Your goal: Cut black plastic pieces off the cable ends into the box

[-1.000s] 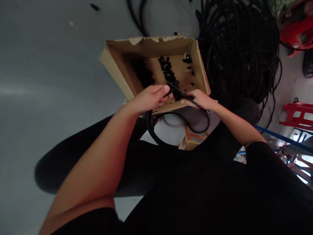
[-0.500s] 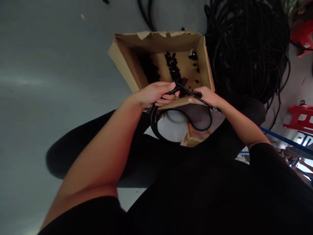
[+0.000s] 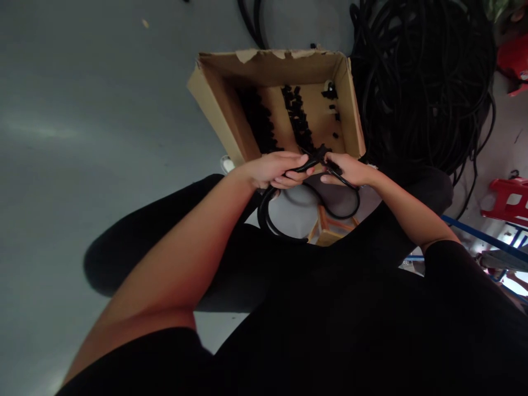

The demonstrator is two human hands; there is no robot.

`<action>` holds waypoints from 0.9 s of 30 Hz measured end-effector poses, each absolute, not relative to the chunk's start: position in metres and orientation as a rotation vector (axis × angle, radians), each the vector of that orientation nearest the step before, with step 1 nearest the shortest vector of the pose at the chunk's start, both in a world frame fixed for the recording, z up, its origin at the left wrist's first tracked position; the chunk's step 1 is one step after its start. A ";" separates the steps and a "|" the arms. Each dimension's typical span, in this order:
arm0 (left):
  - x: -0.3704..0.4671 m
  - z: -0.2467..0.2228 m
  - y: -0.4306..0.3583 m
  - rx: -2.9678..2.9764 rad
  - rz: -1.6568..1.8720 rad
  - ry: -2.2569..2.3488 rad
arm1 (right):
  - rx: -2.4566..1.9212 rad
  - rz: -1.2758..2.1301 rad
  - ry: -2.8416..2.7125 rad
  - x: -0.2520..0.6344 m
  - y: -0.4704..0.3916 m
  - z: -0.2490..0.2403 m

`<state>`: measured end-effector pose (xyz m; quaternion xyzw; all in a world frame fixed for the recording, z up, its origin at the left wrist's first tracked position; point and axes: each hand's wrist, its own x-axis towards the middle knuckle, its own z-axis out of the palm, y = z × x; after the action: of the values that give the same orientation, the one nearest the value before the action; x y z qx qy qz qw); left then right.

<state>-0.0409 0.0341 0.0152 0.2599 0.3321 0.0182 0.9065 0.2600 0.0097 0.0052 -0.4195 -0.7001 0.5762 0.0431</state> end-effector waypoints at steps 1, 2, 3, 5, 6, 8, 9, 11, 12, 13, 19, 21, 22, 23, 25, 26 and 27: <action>-0.038 0.015 0.033 0.532 0.045 0.671 | -1.287 1.732 -2.154 0.259 0.010 0.004; -0.035 0.016 0.031 0.524 0.064 0.669 | -1.306 1.702 -2.167 0.258 0.010 0.004; -0.033 0.016 0.030 0.516 0.087 0.677 | -1.338 1.681 -2.178 0.257 0.011 0.004; -0.028 0.018 0.029 0.507 0.136 0.715 | -1.439 1.655 -2.189 0.256 0.013 0.007; -0.026 0.018 0.029 0.509 0.159 0.740 | -1.495 1.641 -2.193 0.256 0.014 0.008; -0.025 0.018 0.030 0.522 0.191 0.780 | -1.589 1.593 -2.197 0.257 0.015 0.009; -0.026 0.017 0.031 0.529 0.200 0.790 | -1.623 1.566 -2.199 0.257 0.016 0.009; -0.029 0.016 0.035 0.537 0.214 0.799 | -1.660 1.533 -2.203 0.258 0.016 0.007; -0.031 0.016 0.037 0.538 0.221 0.803 | -1.664 1.533 -2.202 0.258 0.015 0.005; -0.034 0.016 0.038 0.536 0.232 0.812 | -1.663 1.540 -2.194 0.259 0.015 0.003; -0.030 0.022 0.040 0.455 0.398 0.951 | -1.615 1.744 -1.987 0.260 0.013 -0.006; -0.023 0.024 0.040 0.445 0.447 0.984 | -1.603 1.800 -1.930 0.260 0.013 -0.008; -0.020 0.025 0.039 0.456 0.468 1.000 | -1.598 1.818 -1.911 0.259 0.013 -0.010; -0.017 0.025 0.039 0.477 0.485 1.016 | -1.596 1.832 -1.894 0.259 0.013 -0.011; -0.014 0.024 0.040 0.535 0.504 1.052 | -1.594 1.867 -1.869 0.259 0.013 -0.012; -0.013 0.024 0.040 0.562 0.507 1.069 | -1.592 1.887 -1.862 0.259 0.013 -0.012; -0.013 0.022 0.041 0.583 0.507 1.083 | -1.585 1.909 -1.862 0.259 0.013 -0.011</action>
<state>-0.0129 0.0405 0.0222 0.2707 0.5024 0.2353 0.7867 0.2591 0.0127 -0.0112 -0.5109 -0.6001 0.6152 0.0199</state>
